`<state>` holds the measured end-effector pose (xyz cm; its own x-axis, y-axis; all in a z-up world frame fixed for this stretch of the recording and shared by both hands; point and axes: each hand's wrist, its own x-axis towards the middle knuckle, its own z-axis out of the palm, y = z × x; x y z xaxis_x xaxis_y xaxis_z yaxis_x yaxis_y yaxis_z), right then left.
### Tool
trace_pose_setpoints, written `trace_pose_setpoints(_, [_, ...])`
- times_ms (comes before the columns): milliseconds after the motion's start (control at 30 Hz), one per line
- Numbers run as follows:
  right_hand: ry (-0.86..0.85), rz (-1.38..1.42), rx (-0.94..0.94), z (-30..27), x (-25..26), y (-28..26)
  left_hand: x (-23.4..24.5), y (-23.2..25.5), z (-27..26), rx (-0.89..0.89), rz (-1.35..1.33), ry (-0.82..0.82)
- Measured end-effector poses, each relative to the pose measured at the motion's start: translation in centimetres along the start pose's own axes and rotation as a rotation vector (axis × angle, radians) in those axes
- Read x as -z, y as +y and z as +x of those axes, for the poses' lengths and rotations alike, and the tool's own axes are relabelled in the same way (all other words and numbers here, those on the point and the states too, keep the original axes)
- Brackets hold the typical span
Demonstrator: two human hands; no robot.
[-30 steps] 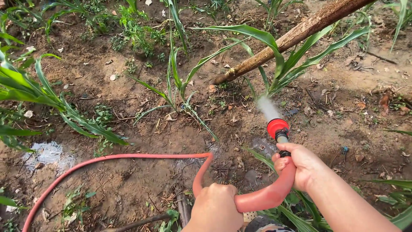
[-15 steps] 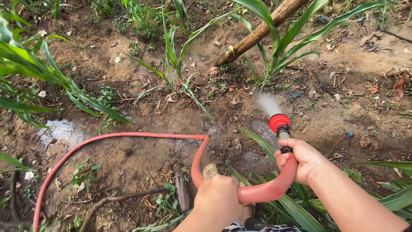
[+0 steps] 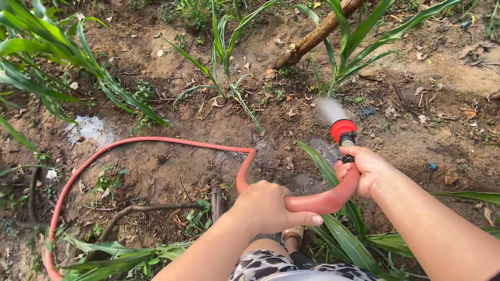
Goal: Watering various plants in a garden bed using a garden hose with a spray nozzle attachment.
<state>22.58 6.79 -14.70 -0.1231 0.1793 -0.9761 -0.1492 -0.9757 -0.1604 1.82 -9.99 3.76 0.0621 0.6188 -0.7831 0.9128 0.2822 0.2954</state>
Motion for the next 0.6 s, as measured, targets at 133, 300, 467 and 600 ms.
trace_pose_setpoints(133, [0.030, -0.017, 0.023, 0.0, 0.3, -0.2, -1.4, 0.3, 0.4, -0.002, -0.086, 0.047])
trace_pose_setpoints(300, [0.043, -0.075, 0.009, 0.9, 1.8, 0.1, -2.6, 1.5, -0.2, 0.034, -0.114, 0.015])
trace_pose_setpoints(467, [0.034, -0.099, -0.007, 0.0, 1.8, 1.3, -3.7, 1.8, -0.8, 0.043, -0.185, 0.010])
trace_pose_setpoints(600, [0.030, -0.117, 0.009, 2.0, 2.1, 2.1, -4.9, 1.0, -0.8, 0.039, -0.154, 0.039])
